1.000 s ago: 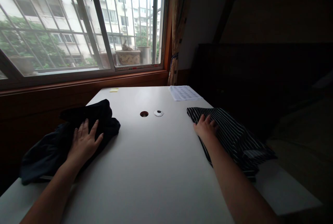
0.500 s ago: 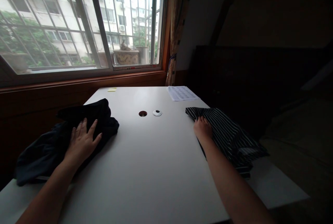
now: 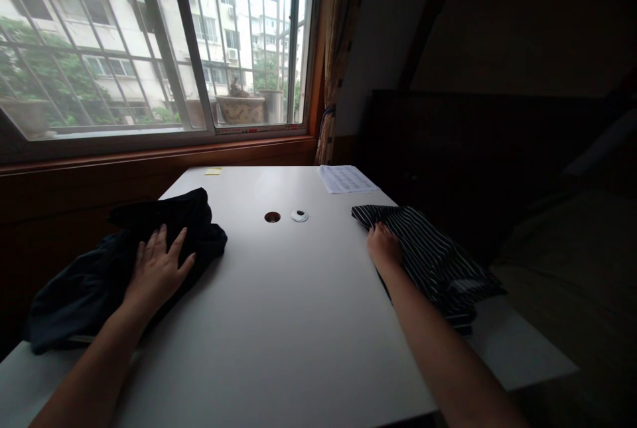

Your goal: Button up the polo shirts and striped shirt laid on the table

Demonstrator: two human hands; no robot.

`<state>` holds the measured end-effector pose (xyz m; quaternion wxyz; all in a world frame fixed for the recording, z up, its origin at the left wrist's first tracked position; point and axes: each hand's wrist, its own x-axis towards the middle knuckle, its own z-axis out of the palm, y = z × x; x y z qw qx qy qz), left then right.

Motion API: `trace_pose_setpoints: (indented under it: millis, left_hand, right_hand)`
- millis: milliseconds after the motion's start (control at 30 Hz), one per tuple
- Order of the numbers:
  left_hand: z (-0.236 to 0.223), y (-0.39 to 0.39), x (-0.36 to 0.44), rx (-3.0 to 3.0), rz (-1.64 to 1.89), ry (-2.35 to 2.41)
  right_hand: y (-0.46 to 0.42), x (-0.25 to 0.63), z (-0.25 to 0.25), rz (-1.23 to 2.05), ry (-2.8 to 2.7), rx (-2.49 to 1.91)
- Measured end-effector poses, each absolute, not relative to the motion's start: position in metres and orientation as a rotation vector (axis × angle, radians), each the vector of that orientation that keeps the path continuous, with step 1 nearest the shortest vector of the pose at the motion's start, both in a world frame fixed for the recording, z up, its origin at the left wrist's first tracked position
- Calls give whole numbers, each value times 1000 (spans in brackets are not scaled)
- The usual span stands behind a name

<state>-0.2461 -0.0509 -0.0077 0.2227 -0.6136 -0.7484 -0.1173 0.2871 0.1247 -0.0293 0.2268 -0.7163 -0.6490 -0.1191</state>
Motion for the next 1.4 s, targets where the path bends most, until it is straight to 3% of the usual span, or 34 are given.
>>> trace_pose_setpoints:
  millis: [800,1400]
  left_hand:
    - [-8,-49,-247,-1701,-360,-2102]
    - [1,-54,-237,-1719,-485,-2040]
  right_hand:
    - [131,320,-7,9,-1085,-1843]
    - [97,241,7,159,-1800,-1562]
